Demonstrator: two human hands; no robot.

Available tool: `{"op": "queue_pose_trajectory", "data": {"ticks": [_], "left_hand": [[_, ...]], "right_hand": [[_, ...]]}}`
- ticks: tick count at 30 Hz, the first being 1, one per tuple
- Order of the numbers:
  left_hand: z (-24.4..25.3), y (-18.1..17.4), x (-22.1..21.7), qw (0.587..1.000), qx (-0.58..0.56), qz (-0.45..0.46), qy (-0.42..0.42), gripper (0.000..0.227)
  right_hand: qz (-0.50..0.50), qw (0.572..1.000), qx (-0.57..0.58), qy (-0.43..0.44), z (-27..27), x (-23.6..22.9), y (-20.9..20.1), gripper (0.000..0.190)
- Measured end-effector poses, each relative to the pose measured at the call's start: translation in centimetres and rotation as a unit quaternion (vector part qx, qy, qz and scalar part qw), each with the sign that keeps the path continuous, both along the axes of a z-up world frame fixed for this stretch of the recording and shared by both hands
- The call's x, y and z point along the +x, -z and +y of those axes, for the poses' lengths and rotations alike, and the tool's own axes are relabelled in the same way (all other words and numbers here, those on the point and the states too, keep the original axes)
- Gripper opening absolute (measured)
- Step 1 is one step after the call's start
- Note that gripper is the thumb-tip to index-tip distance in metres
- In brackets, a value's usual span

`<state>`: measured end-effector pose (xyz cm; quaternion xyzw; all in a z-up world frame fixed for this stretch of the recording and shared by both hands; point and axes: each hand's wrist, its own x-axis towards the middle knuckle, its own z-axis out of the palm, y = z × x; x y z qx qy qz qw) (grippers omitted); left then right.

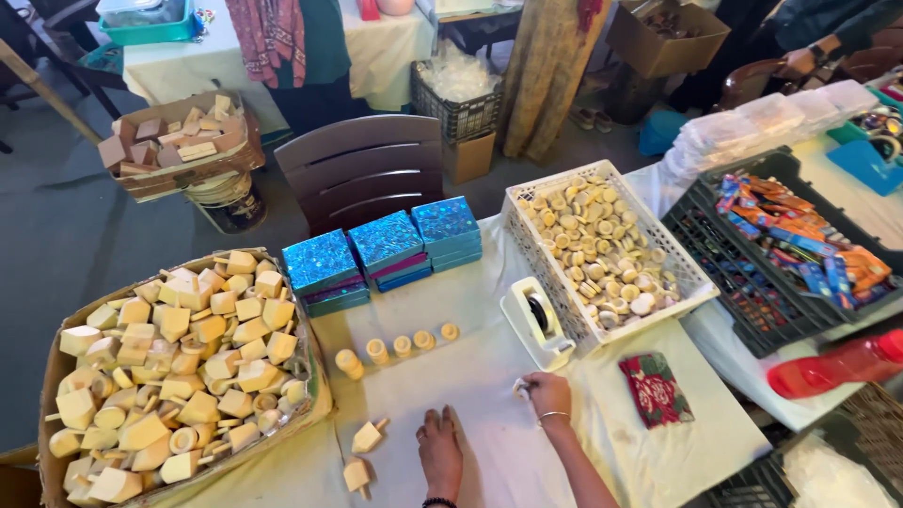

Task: The person wraps a small wooden object in blue foil and places it on a stack. They then pick up several small wooden pieces, wipe them with a white cloth, and place them into a small white box. The person handles wooden items, foil, a cloth, and a box on a table.

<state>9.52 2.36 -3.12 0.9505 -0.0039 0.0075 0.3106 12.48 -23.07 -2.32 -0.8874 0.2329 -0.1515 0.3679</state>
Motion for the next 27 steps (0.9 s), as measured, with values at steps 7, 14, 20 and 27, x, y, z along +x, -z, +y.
{"op": "queue_pose_trajectory", "data": {"ticks": [7,14,20,27], "left_hand": [[-0.1,4.1,0.8,0.999,0.004,-0.007,0.044,0.042],[-0.4,5.7,0.7,0.953,-0.256,0.133,-0.093,0.03],[-0.5,3.1,-0.4,0.814,-0.502,0.233,-0.178,0.039],[-3.1,-4.5,-3.2,0.784,-0.575,0.208,-0.111,0.038]], "right_hand": [[0.082,0.99,-0.109,-0.032,1.9,2.1,6.7,0.013],[0.054,0.996,0.065,0.016,1.1,0.4,7.0,0.014],[0.004,0.971,0.23,0.063,-2.0,0.0,7.8,0.022],[-0.039,0.946,0.19,-0.259,6.5,-4.1,-2.0,0.027]]}}
